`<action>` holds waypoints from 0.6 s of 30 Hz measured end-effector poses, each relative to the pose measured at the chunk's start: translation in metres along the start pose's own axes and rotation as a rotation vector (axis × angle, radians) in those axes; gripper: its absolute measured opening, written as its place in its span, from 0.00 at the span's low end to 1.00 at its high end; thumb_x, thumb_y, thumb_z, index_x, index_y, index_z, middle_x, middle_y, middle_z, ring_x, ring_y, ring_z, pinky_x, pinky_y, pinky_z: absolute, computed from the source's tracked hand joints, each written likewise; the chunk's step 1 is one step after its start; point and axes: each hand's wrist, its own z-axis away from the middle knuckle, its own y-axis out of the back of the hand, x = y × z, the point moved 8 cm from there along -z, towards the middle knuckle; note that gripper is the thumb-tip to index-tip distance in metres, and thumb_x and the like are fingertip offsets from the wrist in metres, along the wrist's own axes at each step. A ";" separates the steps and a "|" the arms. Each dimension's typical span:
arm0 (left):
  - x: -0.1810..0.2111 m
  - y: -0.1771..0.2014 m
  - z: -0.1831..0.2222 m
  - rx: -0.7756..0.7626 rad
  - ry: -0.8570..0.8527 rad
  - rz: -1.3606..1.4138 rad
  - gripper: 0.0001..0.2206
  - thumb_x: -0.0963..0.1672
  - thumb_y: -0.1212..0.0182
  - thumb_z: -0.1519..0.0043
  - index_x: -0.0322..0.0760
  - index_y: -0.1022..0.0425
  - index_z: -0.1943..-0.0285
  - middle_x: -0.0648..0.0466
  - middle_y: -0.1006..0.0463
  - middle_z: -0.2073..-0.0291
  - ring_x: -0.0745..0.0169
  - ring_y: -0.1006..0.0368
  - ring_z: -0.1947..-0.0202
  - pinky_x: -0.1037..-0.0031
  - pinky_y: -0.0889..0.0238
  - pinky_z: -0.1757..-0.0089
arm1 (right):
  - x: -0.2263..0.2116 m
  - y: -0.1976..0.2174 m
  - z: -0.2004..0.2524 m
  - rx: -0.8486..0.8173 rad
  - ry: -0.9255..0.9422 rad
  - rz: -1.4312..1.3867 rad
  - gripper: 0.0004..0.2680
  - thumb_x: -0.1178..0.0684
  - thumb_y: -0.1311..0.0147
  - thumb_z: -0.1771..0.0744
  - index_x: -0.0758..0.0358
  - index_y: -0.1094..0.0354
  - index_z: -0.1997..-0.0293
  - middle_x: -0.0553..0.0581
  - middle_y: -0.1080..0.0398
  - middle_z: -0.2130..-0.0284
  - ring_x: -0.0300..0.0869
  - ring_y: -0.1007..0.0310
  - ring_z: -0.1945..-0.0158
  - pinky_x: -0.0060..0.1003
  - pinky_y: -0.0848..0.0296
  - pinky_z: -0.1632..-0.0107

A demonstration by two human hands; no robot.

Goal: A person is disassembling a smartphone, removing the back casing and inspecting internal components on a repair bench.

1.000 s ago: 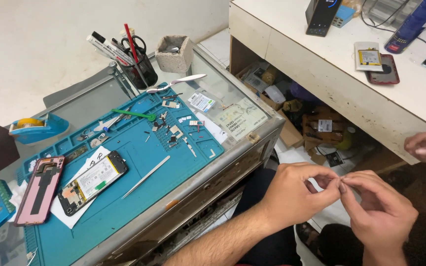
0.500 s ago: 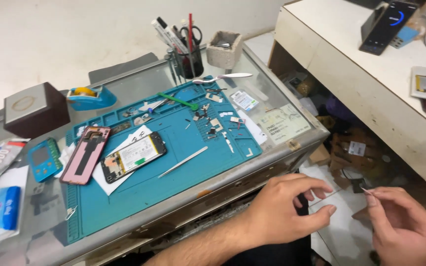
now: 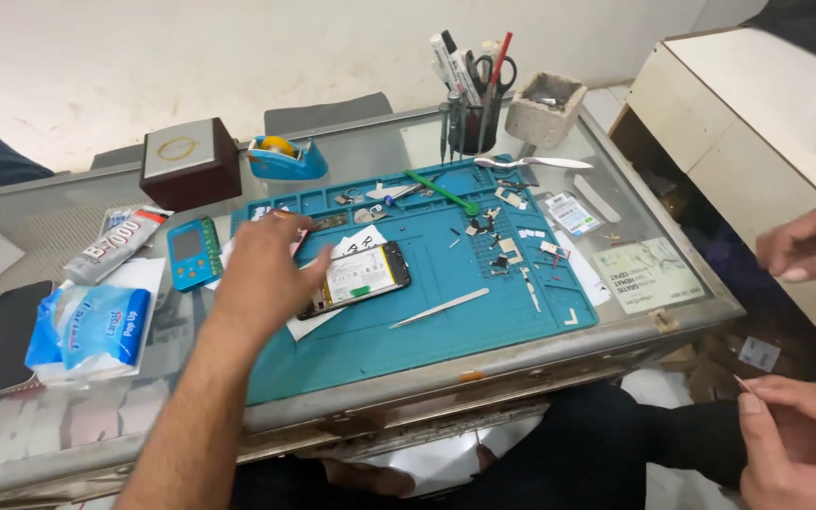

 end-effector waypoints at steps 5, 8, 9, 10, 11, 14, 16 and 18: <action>-0.095 -0.025 -0.017 -0.159 0.288 -0.201 0.35 0.62 0.50 0.38 0.37 0.36 0.31 0.38 0.31 0.40 0.37 0.40 0.39 0.52 0.42 0.43 | -0.032 -0.025 -0.012 -0.032 0.005 0.076 0.01 0.73 0.45 0.25 0.84 0.33 0.49 0.77 0.30 0.53 0.56 0.28 0.51 0.45 0.27 0.43; -0.097 -0.031 -0.013 -0.273 0.316 -0.178 0.38 0.63 0.50 0.39 0.36 0.38 0.30 0.38 0.33 0.36 0.38 0.41 0.36 0.52 0.43 0.41 | -0.044 -0.040 -0.018 -0.017 -0.009 0.047 0.02 0.74 0.44 0.26 0.84 0.32 0.52 0.76 0.30 0.56 0.55 0.28 0.54 0.43 0.27 0.46; -0.097 -0.035 -0.012 -0.317 0.332 -0.171 0.39 0.63 0.46 0.41 0.39 0.40 0.27 0.40 0.36 0.34 0.38 0.43 0.33 0.51 0.41 0.40 | -0.046 -0.045 -0.020 0.001 -0.018 0.006 0.03 0.76 0.44 0.26 0.84 0.32 0.54 0.76 0.30 0.59 0.54 0.28 0.56 0.43 0.27 0.46; -0.097 -0.037 -0.012 -0.325 0.326 -0.167 0.39 0.63 0.46 0.41 0.39 0.40 0.27 0.40 0.36 0.34 0.38 0.43 0.33 0.51 0.41 0.40 | -0.041 -0.051 -0.021 0.000 -0.021 0.016 0.03 0.76 0.44 0.26 0.84 0.32 0.54 0.76 0.30 0.59 0.54 0.28 0.56 0.43 0.27 0.46; -0.098 -0.037 -0.012 -0.314 0.336 -0.183 0.39 0.63 0.45 0.42 0.39 0.37 0.29 0.41 0.34 0.35 0.39 0.42 0.35 0.52 0.38 0.42 | -0.033 -0.053 -0.022 0.046 -0.069 -0.027 0.03 0.75 0.42 0.26 0.82 0.31 0.53 0.73 0.29 0.58 0.52 0.27 0.54 0.44 0.25 0.44; -0.101 -0.038 -0.014 -0.298 0.352 -0.178 0.38 0.62 0.43 0.43 0.40 0.35 0.29 0.42 0.32 0.36 0.38 0.41 0.36 0.52 0.36 0.44 | -0.010 -0.060 -0.030 0.067 -0.174 -0.114 0.04 0.72 0.41 0.28 0.77 0.31 0.50 0.70 0.28 0.56 0.51 0.25 0.50 0.45 0.21 0.41; -0.104 -0.038 -0.015 -0.290 0.361 -0.159 0.38 0.61 0.41 0.43 0.42 0.36 0.28 0.41 0.32 0.36 0.38 0.41 0.35 0.51 0.37 0.43 | 0.006 -0.068 -0.034 0.042 -0.231 -0.162 0.06 0.70 0.42 0.29 0.74 0.31 0.48 0.68 0.28 0.54 0.52 0.24 0.49 0.45 0.19 0.42; -0.107 -0.033 -0.016 -0.215 0.375 -0.153 0.39 0.61 0.37 0.48 0.40 0.34 0.31 0.42 0.31 0.39 0.40 0.39 0.39 0.51 0.35 0.47 | 0.028 -0.075 -0.033 0.069 -0.305 -0.397 0.04 0.69 0.42 0.31 0.69 0.31 0.56 0.63 0.28 0.60 0.44 0.27 0.59 0.35 0.23 0.49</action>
